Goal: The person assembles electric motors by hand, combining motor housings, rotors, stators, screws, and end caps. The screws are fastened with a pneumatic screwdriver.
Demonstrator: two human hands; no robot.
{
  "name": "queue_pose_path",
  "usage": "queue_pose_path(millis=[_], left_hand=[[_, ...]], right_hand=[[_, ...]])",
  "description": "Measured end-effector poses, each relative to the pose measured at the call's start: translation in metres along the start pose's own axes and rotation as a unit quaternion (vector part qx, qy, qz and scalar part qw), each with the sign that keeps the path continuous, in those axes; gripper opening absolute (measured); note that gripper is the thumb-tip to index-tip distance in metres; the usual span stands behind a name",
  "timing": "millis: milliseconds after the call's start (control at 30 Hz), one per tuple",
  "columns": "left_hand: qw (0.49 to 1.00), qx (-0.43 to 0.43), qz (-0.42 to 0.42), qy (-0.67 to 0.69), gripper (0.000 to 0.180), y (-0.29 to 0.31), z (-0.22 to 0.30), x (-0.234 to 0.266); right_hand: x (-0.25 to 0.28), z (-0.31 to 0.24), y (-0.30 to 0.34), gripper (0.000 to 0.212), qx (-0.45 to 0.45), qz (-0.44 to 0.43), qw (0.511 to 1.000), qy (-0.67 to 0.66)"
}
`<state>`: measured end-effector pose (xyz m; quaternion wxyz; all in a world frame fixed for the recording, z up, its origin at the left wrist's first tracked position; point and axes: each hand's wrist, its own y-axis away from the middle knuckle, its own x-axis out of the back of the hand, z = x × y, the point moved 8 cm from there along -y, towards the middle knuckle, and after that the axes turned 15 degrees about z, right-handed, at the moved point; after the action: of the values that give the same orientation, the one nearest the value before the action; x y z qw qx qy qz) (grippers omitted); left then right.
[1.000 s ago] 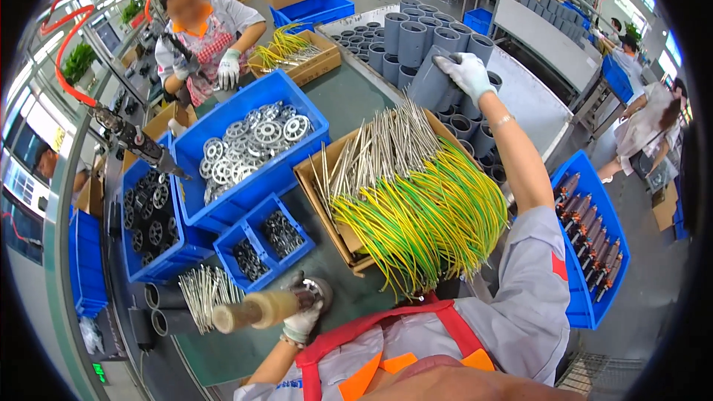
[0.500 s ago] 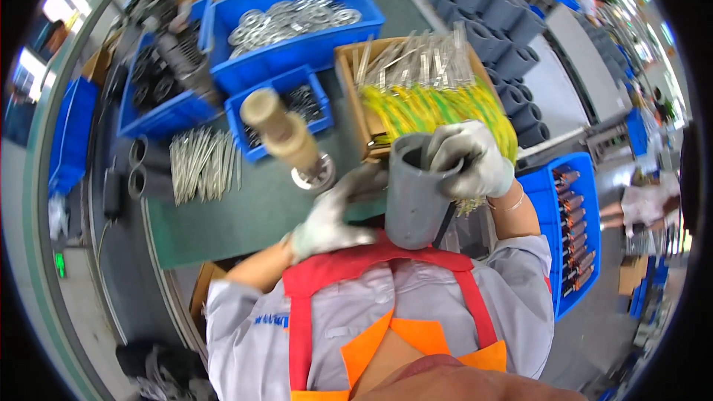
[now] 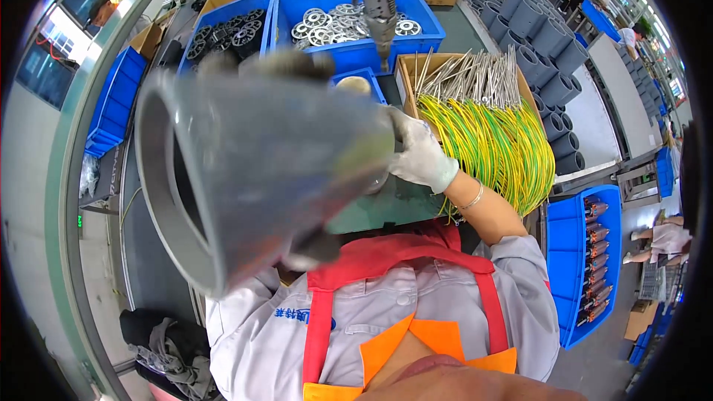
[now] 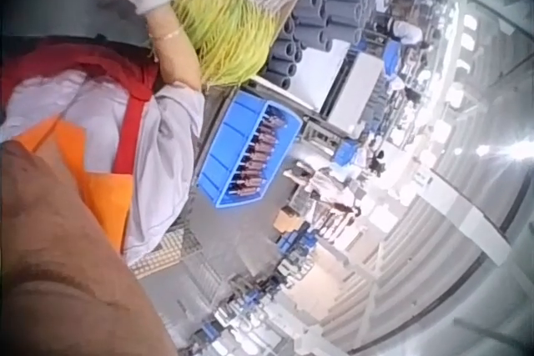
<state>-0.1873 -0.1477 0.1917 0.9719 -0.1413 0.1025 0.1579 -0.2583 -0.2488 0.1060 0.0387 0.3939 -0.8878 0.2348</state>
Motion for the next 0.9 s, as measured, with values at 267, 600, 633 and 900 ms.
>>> queue_pose_path(millis=[267, 600, 633, 900], left_hand=[[0.935, -0.225, 0.065, -0.265, 0.100, -0.042, 0.023, 0.022], [0.974, -0.095, 0.015, -0.204, 0.104, -0.022, -0.090, 0.049], [0.989, -0.052, 0.014, -0.139, 0.102, -0.021, -0.106, 0.049], [0.963, 0.015, 0.030, -0.267, 0.104, 0.011, -0.233, 0.081]], right_hand=[[0.036, -0.015, 0.004, 0.063, 0.019, 0.048, 0.995, 0.081], [-0.002, -0.118, -0.042, 0.055, 0.322, -0.093, 0.920, 0.205], [-0.004, -0.112, -0.040, 0.053, 0.310, -0.107, 0.922, 0.205], [0.007, -0.099, -0.048, 0.042, 0.215, -0.118, 0.957, 0.154]])
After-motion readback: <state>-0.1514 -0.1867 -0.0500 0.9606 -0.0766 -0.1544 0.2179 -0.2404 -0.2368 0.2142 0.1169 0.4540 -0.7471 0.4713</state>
